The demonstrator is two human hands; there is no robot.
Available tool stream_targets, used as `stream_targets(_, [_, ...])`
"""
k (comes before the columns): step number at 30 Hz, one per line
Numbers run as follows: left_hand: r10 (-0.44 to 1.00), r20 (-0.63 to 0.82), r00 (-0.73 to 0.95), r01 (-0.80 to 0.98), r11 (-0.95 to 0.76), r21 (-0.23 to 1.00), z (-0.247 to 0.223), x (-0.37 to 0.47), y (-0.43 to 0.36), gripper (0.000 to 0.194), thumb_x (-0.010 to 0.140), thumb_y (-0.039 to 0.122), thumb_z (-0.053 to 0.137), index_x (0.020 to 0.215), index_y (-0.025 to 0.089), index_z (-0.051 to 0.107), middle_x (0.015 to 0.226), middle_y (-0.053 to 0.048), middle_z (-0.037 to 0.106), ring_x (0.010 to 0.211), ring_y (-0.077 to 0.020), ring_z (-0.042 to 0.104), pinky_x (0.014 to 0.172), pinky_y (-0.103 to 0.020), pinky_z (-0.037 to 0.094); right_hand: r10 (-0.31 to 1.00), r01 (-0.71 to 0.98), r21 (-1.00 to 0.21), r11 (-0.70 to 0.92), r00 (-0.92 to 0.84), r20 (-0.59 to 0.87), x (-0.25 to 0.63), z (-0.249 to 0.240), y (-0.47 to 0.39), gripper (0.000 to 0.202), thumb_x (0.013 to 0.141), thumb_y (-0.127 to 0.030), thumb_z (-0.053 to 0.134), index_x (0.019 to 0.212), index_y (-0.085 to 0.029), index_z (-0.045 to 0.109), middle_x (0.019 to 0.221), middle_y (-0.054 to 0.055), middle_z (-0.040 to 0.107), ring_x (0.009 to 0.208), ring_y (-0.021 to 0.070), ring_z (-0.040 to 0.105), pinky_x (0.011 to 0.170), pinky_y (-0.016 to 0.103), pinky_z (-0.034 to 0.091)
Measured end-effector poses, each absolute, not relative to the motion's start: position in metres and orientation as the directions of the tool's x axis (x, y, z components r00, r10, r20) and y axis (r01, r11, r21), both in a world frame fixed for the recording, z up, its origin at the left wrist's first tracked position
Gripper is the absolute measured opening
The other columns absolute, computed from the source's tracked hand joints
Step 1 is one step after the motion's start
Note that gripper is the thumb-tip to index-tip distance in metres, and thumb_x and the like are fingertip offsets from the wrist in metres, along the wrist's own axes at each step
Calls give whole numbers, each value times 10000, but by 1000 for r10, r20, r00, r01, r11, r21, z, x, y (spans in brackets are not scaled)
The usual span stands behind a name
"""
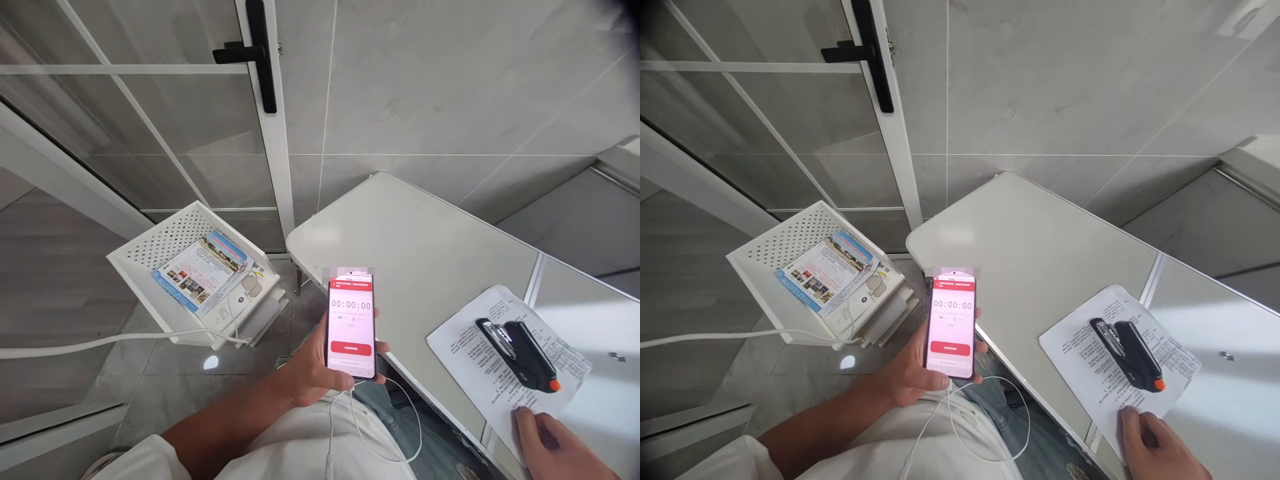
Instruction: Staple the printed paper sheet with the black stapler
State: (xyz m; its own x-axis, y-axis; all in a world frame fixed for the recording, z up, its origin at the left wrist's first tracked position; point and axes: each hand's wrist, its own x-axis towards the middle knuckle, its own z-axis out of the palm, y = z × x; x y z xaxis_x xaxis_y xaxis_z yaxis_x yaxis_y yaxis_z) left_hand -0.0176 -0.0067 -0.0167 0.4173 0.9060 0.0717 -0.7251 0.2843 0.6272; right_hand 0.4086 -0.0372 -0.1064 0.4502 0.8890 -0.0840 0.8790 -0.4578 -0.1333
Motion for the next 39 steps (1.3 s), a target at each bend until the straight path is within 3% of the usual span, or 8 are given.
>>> stream_targets(5, [913,64,403,-707,267,655,-9,-20,-3,970,706,95,813,1508,429,382,1640,-69,341,1378,-386,501,928,-509,589,826,825,-107,-555,532,-184,388,-83,-31,440,899,-617,450,705,-273,644,734,107,665,604,280,559,552,346,390])
stream_targets(16, [919,-4,393,-692,299,657,-3,-14,-2,1010,692,164,868,1539,402,372,1691,-97,263,1381,-419,494,933,-521,606,811,810,-105,-577,552,-197,384,-84,-33,433,923,-603,404,796,-272,654,828,93,692,742,288,591,587,327,382])
stream_targets(20, [912,-10,410,-697,321,641,-1,-14,-1,921,753,128,802,1530,396,387,1682,-89,290,1389,-412,495,948,-531,596,820,816,-113,-567,545,-175,384,-86,-34,423,922,-595,420,793,-268,656,830,89,696,723,274,589,581,318,374])
stream_targets(29, [916,-65,397,-747,363,558,-3,-15,-1,879,853,99,614,1587,427,260,1672,-77,327,1335,-396,564,914,-538,610,847,835,-142,-532,521,-108,382,-82,-33,412,913,-558,462,716,-250,650,731,94,677,632,247,568,542,304,353])
stream_targets(39, [916,-86,393,-742,371,558,-3,-13,0,807,904,102,568,1587,413,270,1642,-91,376,1324,-393,572,898,-546,612,838,825,-150,-545,530,-130,384,-85,-34,415,914,-560,464,718,-248,657,785,87,689,648,239,548,557,305,351])
